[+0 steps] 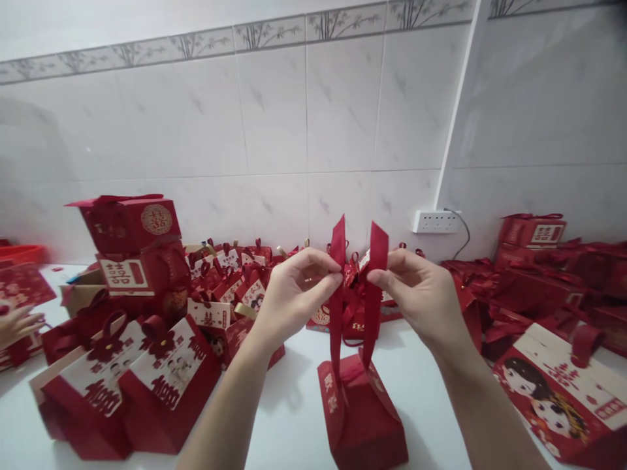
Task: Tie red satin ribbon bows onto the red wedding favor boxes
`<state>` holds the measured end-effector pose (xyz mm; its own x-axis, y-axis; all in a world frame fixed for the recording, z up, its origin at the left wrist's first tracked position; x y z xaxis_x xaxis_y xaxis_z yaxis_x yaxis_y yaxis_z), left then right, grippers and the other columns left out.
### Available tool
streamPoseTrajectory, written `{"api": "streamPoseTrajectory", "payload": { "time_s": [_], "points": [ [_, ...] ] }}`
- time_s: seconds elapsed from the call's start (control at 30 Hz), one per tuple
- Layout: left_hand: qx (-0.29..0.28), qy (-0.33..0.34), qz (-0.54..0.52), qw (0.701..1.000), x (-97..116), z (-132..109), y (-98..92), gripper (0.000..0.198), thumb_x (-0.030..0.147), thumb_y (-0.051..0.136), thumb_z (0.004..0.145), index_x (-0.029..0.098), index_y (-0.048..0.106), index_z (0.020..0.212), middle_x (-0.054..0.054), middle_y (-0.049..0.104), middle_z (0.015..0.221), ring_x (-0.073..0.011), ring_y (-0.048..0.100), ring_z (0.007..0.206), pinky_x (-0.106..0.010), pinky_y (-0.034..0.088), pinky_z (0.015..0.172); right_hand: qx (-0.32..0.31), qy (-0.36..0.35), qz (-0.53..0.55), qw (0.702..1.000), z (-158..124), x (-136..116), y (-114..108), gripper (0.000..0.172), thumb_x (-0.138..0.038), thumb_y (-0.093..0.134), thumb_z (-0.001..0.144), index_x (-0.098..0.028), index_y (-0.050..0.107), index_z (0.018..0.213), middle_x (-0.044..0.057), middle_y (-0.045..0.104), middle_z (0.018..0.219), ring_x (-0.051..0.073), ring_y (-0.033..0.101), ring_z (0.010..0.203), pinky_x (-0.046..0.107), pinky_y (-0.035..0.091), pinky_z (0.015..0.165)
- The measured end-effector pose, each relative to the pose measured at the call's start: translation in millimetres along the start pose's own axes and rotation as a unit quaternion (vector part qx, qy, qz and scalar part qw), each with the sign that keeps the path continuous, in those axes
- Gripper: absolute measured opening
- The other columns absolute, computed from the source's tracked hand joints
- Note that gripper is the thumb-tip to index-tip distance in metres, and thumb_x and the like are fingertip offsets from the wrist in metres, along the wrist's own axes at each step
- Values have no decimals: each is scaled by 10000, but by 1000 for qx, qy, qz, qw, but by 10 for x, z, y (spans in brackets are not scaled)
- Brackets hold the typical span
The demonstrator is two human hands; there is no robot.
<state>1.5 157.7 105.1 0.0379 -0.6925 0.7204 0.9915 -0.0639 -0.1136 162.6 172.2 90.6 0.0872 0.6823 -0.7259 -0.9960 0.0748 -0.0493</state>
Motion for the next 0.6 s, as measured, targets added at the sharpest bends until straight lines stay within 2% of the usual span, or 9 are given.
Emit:
{"api": "streamPoseTrajectory", "payload": {
  "time_s": [0.13,0.33,0.5,0.6],
  "points": [
    [11,7,-2,1000,13,-3,-15,32,171,633,755,194,615,741,-10,623,753,-103,594,687,-201,485,586,18,-14,-10,1000,-9,-34,-68,270,-422,743,700,-193,602,689,-3,591,647,135,559,597,249,467,513],
    [9,-6,4,1000,-31,-7,-7,32,170,618,770,200,610,764,1,636,761,-89,597,688,-184,477,591,46,-36,-16,998,-27,-89,-204,228,-382,756,700,-202,616,691,-18,600,640,124,542,552,254,459,500],
    [10,2,10,1000,-6,-25,-12,38,167,615,774,201,612,757,-4,629,760,-98,596,696,-190,476,587,50,-58,-48,996,-46,-150,-197,220,-387,747,710,-207,620,694,-13,587,618,137,543,553,261,441,478],
    [20,-5,8,1000,-18,-22,-46,29,178,631,766,200,618,750,-1,628,731,-97,589,668,-186,462,553,63,-79,-51,994,-65,-232,-208,226,-381,748,711,-213,607,654,-20,571,597,136,543,564,269,461,520]
  ]
}}
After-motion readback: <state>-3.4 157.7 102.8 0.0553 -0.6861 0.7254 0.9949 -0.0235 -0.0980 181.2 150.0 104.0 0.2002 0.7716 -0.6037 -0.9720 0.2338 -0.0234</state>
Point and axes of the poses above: each hand's wrist, its own z-axis towards the middle knuckle, its own y-axis out of the palm, x = y × z, the point moved 10 cm from there along z, towards the middle knuckle
